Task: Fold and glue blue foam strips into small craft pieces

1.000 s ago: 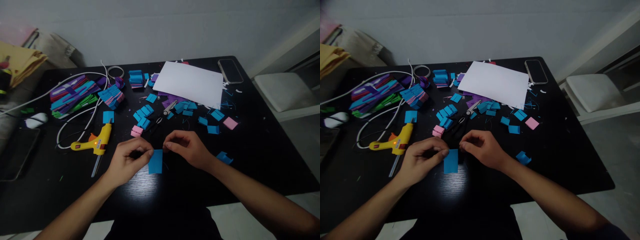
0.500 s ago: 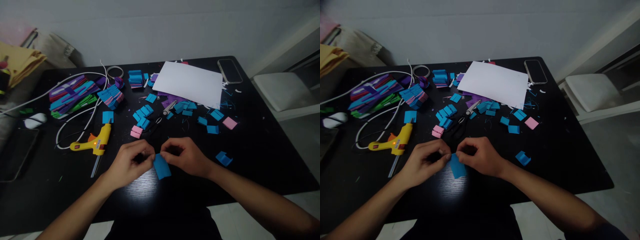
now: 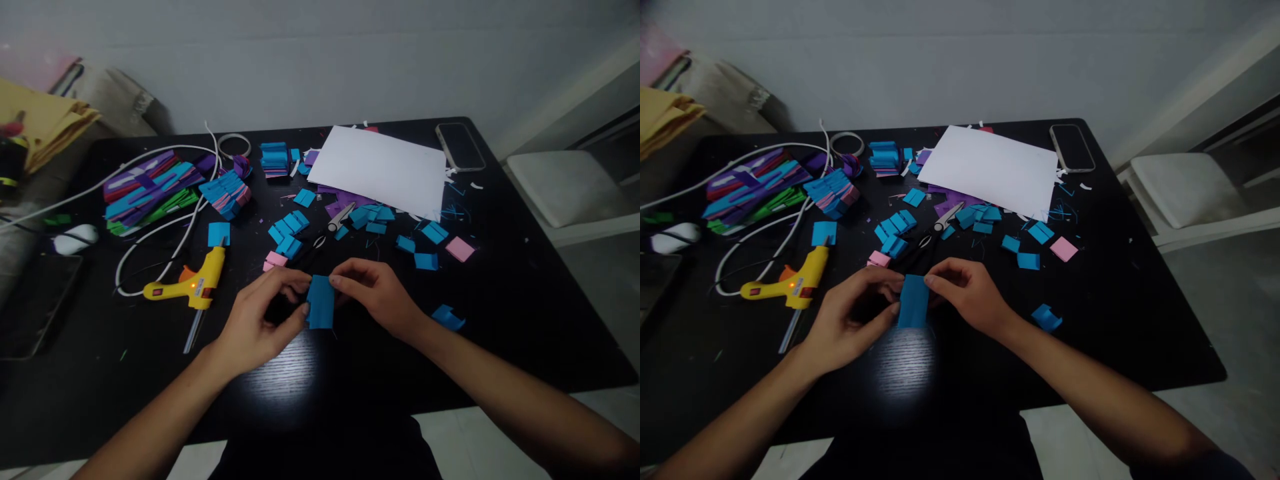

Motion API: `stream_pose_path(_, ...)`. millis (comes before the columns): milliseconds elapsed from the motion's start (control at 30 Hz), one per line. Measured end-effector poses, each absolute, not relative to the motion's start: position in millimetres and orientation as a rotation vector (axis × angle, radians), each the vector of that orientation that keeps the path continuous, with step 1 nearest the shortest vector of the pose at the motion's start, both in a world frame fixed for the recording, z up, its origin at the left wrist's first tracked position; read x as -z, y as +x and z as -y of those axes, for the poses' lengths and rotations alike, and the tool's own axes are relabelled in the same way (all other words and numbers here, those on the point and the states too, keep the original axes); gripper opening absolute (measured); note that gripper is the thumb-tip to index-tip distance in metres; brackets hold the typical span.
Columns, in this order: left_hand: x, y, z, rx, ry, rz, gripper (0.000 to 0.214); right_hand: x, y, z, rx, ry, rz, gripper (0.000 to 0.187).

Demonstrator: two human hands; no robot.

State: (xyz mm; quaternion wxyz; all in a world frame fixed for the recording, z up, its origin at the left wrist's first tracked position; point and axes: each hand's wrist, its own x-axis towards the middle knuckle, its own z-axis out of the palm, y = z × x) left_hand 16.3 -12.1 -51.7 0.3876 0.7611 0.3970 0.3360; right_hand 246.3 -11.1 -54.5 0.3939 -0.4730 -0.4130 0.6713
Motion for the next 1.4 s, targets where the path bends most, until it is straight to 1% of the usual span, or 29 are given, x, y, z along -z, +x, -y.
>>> stream_pose_path(100, 52.7, 16.5, 15.3, -0.843, 1.922, -1.001, 0.043, 55.5, 244.5, 12.6, -1.756, -1.185, 1.013, 0.029)
stream_pose_path(200, 51.2, 15.7, 14.5, -0.832, 1.92, -0.989, 0.046, 55.3, 243.7, 13.5, -1.761, -1.192, 1.037, 0.031)
stream_pose_path(300, 49.3, 16.9, 12.3, -0.836, 1.99, -0.956, 0.035, 55.2, 243.0, 14.8, -1.736, -1.213, 1.089, 0.032)
stream_pose_path(400, 49.5, 18.9, 11.0, -0.865, 2.006, -0.96, 0.019, 55.0, 241.6, 16.9, -1.704, -1.195, 1.16, 0.028)
stream_pose_path(467, 50.7, 19.8, 10.5, -0.882, 1.993, -0.995, 0.013, 54.5, 240.7, 18.6, -1.68, -1.162, 1.196, 0.025)
stream_pose_path(600, 52.5, 20.7, 10.5, -0.928, 1.982, -1.098, 0.009, 52.1, 241.3, 21.7, -1.508, -1.121, 1.346, 0.018)
stream_pose_path(767, 53.7, 21.1, 14.1, -0.962, 1.955, -1.148, 0.003, 50.4, 243.3, 24.4, -1.266, -1.071, 1.548, 0.013)
stream_pose_path(900, 56.1, 23.5, 19.1, -0.953, 1.875, -1.19, 0.007, 52.6, 240.0, 26.2, -1.242, -1.171, 1.522, 0.007)
stream_pose_path(967, 57.6, 26.7, 21.0, -0.973, 1.759, -1.187, 0.008, 53.6, 238.0, 27.7, -1.273, -1.192, 1.468, 0.01)
stream_pose_path(1067, 58.6, 32.5, 21.9, -1.053, 1.485, -1.142, 0.024, 53.8, 236.5, 29.8, -1.275, -1.173, 1.397, 0.019)
stream_pose_path(1133, 57.6, 35.4, 21.4, -1.092, 1.358, -1.111, 0.029, 53.0, 236.7, 30.5, -1.259, -1.157, 1.413, 0.016)
stream_pose_path(1233, 53.6, 36.2, 20.2, -1.07, 1.383, -1.102, 0.018, 51.3, 237.7, 30.2, -1.253, -1.151, 1.495, 0.002)
stream_pose_path(1333, 49.7, 34.1, 20.3, -1.031, 1.507, -1.124, 0.01, 50.6, 238.0, 29.5, -1.289, -1.164, 1.453, 0.005)
stream_pose_path(1367, 49.1, 33.3, 20.6, -1.027, 1.541, -1.126, 0.008, 50.7, 237.9, 29.5, -1.301, -1.163, 1.417, 0.007)
stream_pose_path(1400, 48.9, 32.5, 21.0, -1.021, 1.57, -1.125, 0.012, 50.9, 237.7, 29.5, -1.312, -1.159, 1.385, 0.009)
